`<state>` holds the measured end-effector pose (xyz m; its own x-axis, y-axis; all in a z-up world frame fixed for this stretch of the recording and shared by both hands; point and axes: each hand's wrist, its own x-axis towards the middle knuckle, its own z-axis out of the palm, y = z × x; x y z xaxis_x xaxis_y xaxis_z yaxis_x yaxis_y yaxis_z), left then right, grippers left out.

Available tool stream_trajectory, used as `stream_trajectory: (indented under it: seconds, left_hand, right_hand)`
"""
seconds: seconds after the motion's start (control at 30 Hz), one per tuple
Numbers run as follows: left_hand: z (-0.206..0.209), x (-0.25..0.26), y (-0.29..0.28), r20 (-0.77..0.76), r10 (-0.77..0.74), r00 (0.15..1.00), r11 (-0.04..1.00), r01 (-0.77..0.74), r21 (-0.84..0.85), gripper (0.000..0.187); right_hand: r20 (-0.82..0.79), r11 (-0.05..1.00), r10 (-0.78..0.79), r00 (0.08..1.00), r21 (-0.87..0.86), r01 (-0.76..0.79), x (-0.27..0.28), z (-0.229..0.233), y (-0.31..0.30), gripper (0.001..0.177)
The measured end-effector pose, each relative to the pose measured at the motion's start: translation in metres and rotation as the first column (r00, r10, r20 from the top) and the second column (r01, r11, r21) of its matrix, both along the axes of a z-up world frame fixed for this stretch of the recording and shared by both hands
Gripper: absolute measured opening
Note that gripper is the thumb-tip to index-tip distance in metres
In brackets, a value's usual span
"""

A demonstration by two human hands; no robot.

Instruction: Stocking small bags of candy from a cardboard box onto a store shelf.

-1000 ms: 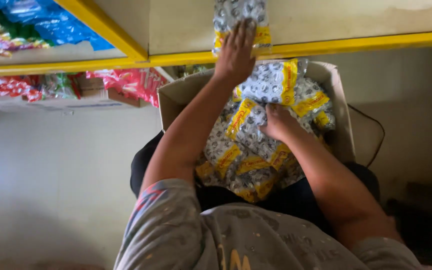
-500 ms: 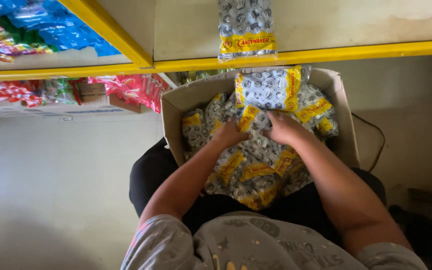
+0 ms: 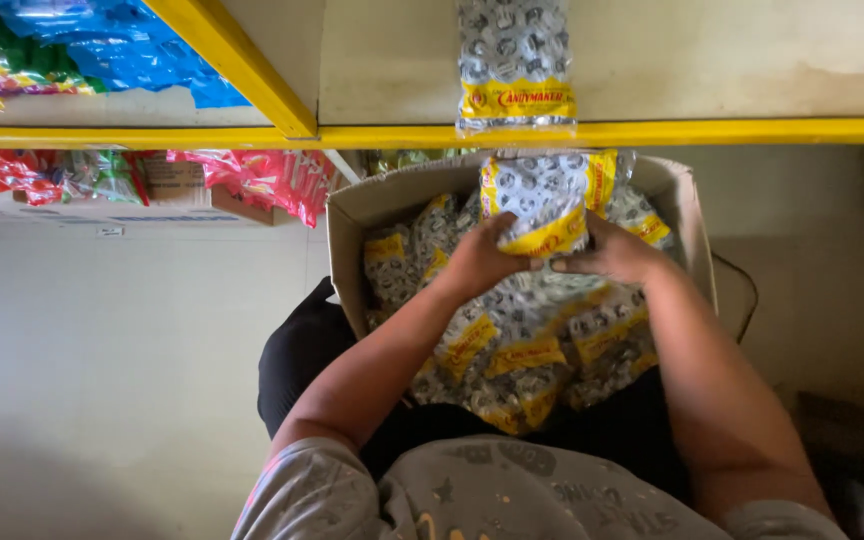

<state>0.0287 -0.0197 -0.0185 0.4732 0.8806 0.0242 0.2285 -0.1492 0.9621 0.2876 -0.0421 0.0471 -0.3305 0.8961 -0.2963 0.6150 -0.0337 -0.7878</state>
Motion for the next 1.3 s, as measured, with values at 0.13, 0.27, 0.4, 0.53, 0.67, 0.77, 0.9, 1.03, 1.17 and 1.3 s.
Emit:
stream_trajectory:
  seconds: [0.13, 0.27, 0.4, 0.53, 0.67, 0.77, 0.9, 1.03, 1.17, 1.3]
  left_hand:
    - [0.050, -0.014, 0.010, 0.250, 0.234, 0.939, 0.883, -0.098, -0.458, 0.082]
    - [0.045, -0.018, 0.018, 0.445, 0.517, 0.731, 0.810, -0.249, -0.531, 0.073]
    - [0.058, -0.014, -0.003, 0.321, 0.304, 0.897, 0.827, -0.081, -0.557, 0.080]
    - [0.055, 0.003, -0.017, 0.334, 0.002, 0.943, 0.883, 0.156, -0.443, 0.085]
    - [0.041, 0.013, -0.018, 0.420, 0.023, 0.907, 0.929, 0.136, -0.345, 0.062]
    - [0.037, 0.013, -0.022, 0.417, 0.047, 0.908, 0.937, 0.105, -0.334, 0.048]
    - [0.046, 0.010, -0.022, 0.354, 0.072, 0.932, 0.941, 0.054, -0.334, 0.043]
    - [0.045, 0.009, -0.021, 0.339, 0.079, 0.937, 0.933, 0.050, -0.357, 0.043]
    - [0.044, 0.008, -0.021, 0.336, 0.075, 0.939, 0.917, 0.068, -0.393, 0.042]
    - [0.080, -0.002, -0.024, 0.268, 0.113, 0.957, 0.994, -0.113, -0.015, 0.043]
  right_hand:
    - [-0.041, 0.975, -0.223, 0.974, -0.010, 0.222, -0.032, -0.006, -0.001, 0.091]
    - [-0.522, 0.940, -0.324, 0.789, -0.081, 0.332, -0.052, -0.001, -0.006, 0.074]
    - [-0.802, 0.921, -0.304, 0.513, -0.110, 0.374, -0.049, 0.000, -0.012, 0.062]
    - [-0.850, 0.865, -0.446, 0.279, -0.331, 0.377, -0.037, -0.006, -0.017, 0.052]
    - [-0.879, 0.885, -0.408, 0.247, -0.313, 0.346, -0.033, 0.004, -0.018, 0.052]
    - [-0.884, 0.893, -0.400, 0.240, -0.318, 0.317, -0.031, 0.001, -0.019, 0.052]
    - [-0.894, 0.911, -0.369, 0.253, -0.295, 0.286, -0.039, 0.018, -0.017, 0.056]
    - [-0.896, 0.922, -0.343, 0.282, -0.265, 0.282, -0.041, 0.022, -0.017, 0.055]
    - [-0.858, 0.901, -0.371, 0.355, -0.242, 0.359, -0.023, -0.002, -0.017, 0.052]
    - [-0.934, 0.926, -0.321, 0.158, -0.275, 0.258, -0.017, 0.017, -0.020, 0.043]
